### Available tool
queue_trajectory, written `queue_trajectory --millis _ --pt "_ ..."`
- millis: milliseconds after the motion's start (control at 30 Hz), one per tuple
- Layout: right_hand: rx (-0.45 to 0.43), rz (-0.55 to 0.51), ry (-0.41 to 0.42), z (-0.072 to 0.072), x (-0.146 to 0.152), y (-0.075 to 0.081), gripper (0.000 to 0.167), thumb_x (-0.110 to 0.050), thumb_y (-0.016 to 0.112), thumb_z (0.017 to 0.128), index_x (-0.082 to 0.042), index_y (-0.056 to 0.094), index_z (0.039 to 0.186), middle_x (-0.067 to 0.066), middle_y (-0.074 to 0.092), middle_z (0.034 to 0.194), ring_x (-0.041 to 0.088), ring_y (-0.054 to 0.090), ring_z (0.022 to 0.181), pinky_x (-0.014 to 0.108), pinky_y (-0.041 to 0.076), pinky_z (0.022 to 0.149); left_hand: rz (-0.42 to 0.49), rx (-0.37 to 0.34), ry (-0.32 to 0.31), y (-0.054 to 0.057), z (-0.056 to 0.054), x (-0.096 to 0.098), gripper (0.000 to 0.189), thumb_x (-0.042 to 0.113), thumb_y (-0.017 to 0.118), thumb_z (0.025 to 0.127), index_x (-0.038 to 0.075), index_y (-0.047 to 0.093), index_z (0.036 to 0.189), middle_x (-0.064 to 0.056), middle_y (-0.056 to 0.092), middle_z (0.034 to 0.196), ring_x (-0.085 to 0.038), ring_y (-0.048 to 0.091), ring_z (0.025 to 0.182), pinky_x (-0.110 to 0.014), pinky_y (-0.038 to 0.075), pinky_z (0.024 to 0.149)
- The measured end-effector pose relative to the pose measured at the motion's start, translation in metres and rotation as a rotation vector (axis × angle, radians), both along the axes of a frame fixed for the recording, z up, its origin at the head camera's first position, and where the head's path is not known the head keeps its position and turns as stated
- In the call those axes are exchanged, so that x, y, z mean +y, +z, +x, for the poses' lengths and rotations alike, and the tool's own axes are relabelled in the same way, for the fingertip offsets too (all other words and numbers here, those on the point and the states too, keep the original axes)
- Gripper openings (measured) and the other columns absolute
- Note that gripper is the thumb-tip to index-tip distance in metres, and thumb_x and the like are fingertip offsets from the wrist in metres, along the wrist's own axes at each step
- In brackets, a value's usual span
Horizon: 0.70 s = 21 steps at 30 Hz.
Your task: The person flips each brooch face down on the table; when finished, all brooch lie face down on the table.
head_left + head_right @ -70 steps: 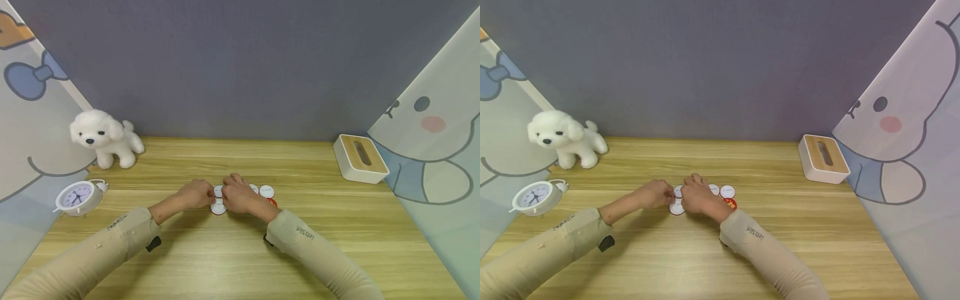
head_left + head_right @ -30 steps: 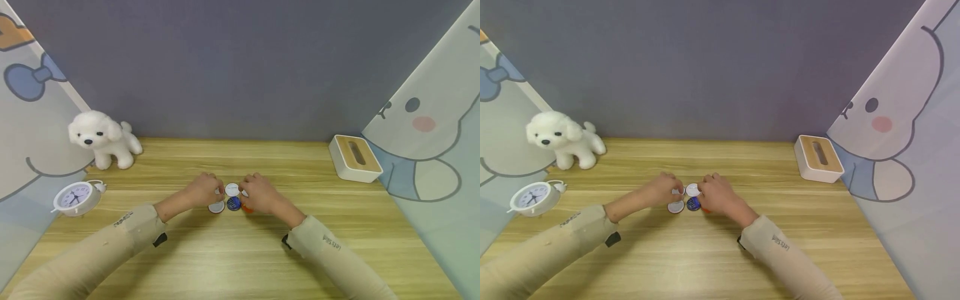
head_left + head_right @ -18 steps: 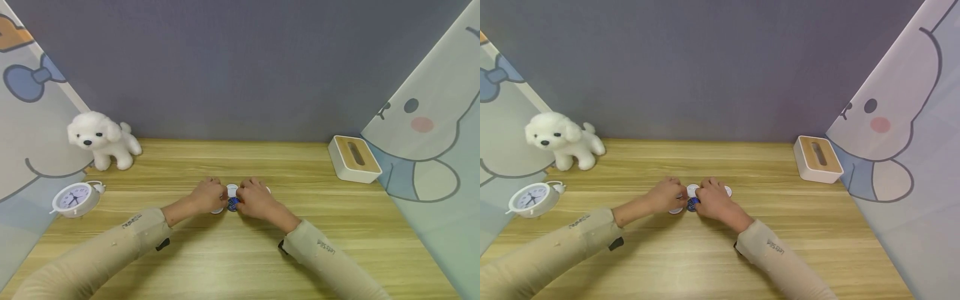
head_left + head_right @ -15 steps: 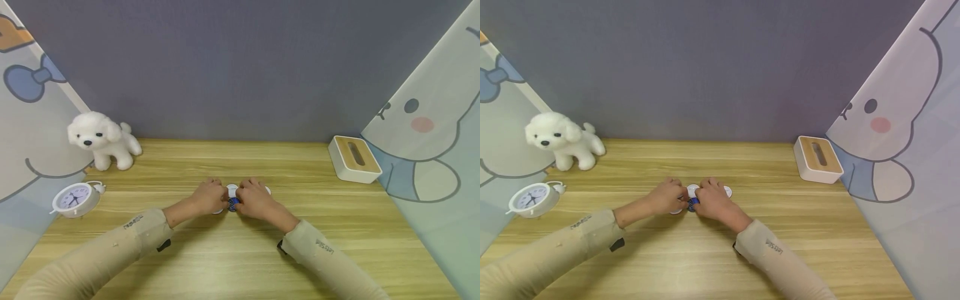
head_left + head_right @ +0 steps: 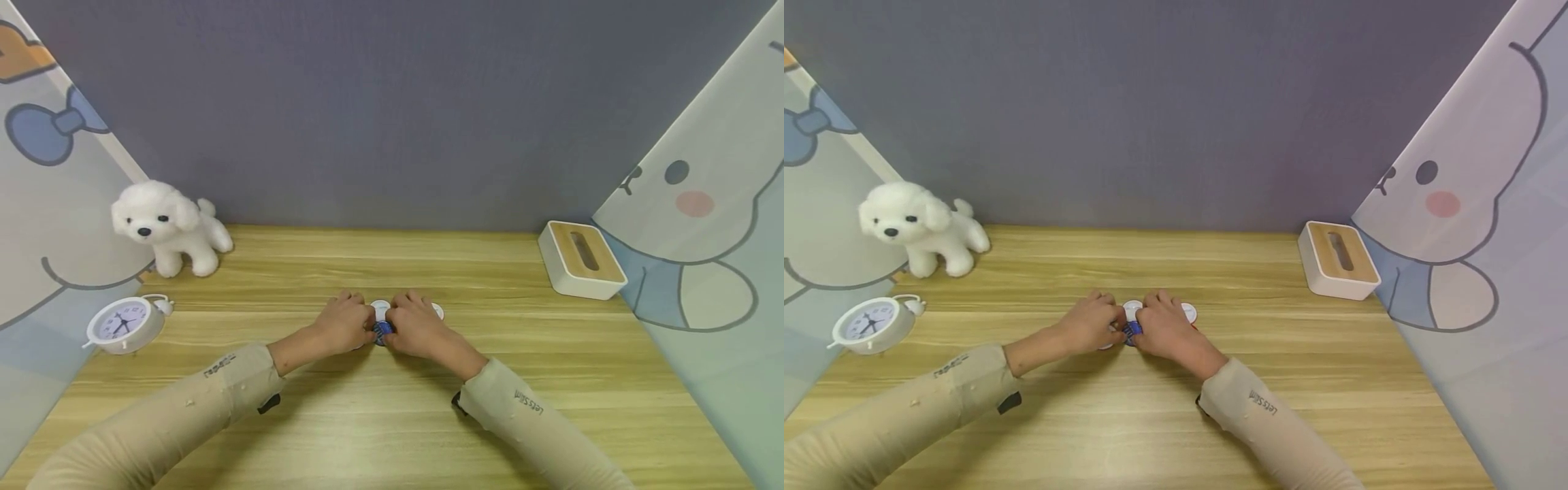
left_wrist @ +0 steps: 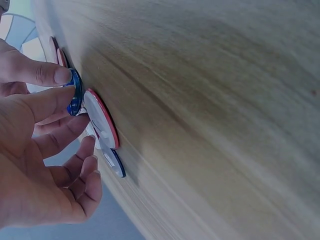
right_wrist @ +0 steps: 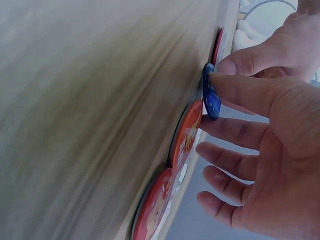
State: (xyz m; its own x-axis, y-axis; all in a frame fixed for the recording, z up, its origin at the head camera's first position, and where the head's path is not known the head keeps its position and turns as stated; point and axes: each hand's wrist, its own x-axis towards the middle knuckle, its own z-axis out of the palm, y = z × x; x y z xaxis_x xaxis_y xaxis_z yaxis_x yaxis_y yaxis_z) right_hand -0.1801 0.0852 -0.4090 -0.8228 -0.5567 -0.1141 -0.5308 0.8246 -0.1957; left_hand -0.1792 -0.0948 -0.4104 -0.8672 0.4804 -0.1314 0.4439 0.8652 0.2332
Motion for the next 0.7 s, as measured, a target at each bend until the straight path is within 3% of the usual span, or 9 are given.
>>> queue_trajectory --millis 367,700 --pt "-0.007 -0.069 0.006 0.000 0.001 0.005 0.004 -0.017 0.071 0.091 -0.016 0.071 0.087 0.007 0.062 0.123 0.031 0.048 0.119 0.054 0.042 0.097 0.090 -0.028 -0.036 0.006 -0.003 0.000 0.014 0.027 0.077 0.089 0.016 0.071 0.081 0.000 0.059 0.084 -0.022 0.047 0.082 -0.038 0.041 0.073" --pt "-0.036 -0.107 0.001 0.000 0.002 0.008 0.005 -0.015 0.070 0.091 -0.017 0.074 0.093 0.007 0.063 0.124 0.031 0.049 0.120 0.056 0.042 0.098 0.174 -0.086 -0.065 0.010 -0.004 -0.002 0.013 0.023 0.074 0.091 0.011 0.076 0.086 0.001 0.066 0.086 -0.017 0.052 0.084 -0.040 0.041 0.089"
